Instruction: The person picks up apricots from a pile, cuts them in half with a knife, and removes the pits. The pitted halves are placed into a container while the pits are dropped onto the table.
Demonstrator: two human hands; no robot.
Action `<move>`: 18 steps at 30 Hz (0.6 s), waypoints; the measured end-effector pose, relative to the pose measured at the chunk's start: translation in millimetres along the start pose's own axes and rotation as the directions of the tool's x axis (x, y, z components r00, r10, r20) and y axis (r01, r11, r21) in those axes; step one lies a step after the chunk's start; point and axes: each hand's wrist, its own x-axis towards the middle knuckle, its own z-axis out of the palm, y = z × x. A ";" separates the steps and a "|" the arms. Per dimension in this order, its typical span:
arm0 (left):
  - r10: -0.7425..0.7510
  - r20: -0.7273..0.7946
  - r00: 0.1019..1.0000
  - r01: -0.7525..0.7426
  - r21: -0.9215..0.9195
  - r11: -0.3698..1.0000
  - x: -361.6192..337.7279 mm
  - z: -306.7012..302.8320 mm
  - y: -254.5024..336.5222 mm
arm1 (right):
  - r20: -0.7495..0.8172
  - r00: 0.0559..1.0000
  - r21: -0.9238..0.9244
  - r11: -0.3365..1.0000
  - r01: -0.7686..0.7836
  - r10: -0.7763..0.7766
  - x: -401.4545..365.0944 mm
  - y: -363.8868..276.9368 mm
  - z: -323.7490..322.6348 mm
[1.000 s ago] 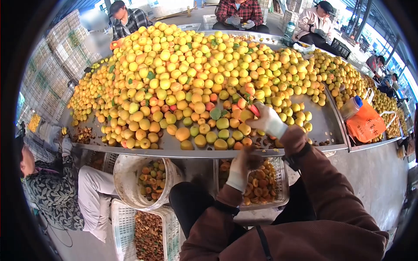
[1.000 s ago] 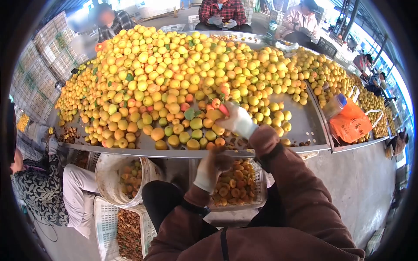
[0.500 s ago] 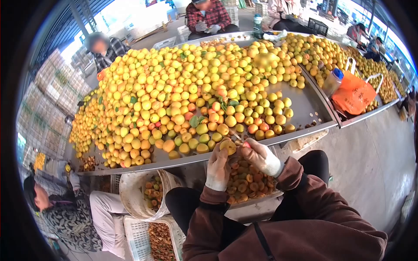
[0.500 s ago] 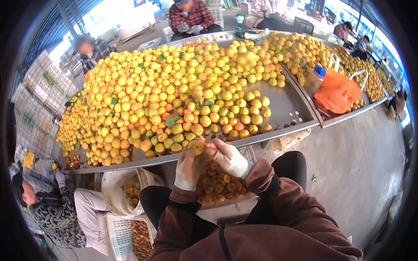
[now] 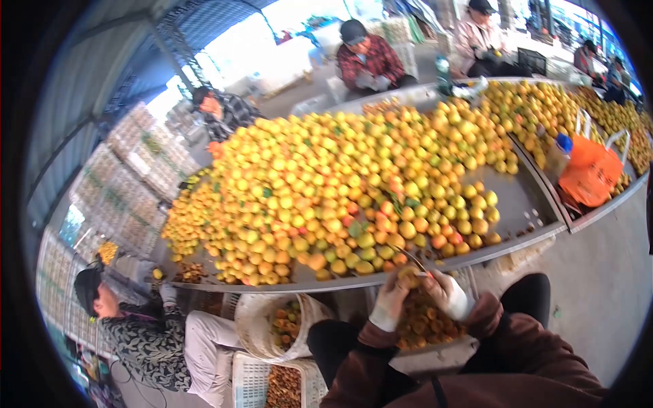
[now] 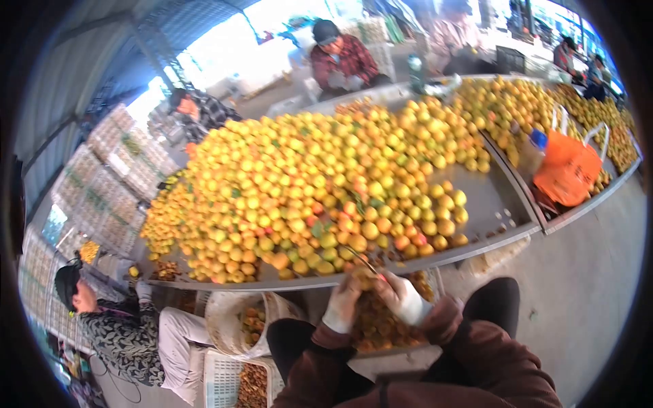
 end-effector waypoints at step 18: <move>0.217 -0.015 0.976 -0.175 0.540 0.824 5.0 -39.9 -8.5 | -0.035 0.965 0.369 0.901 -0.229 0.260 14.4 81.1 49.8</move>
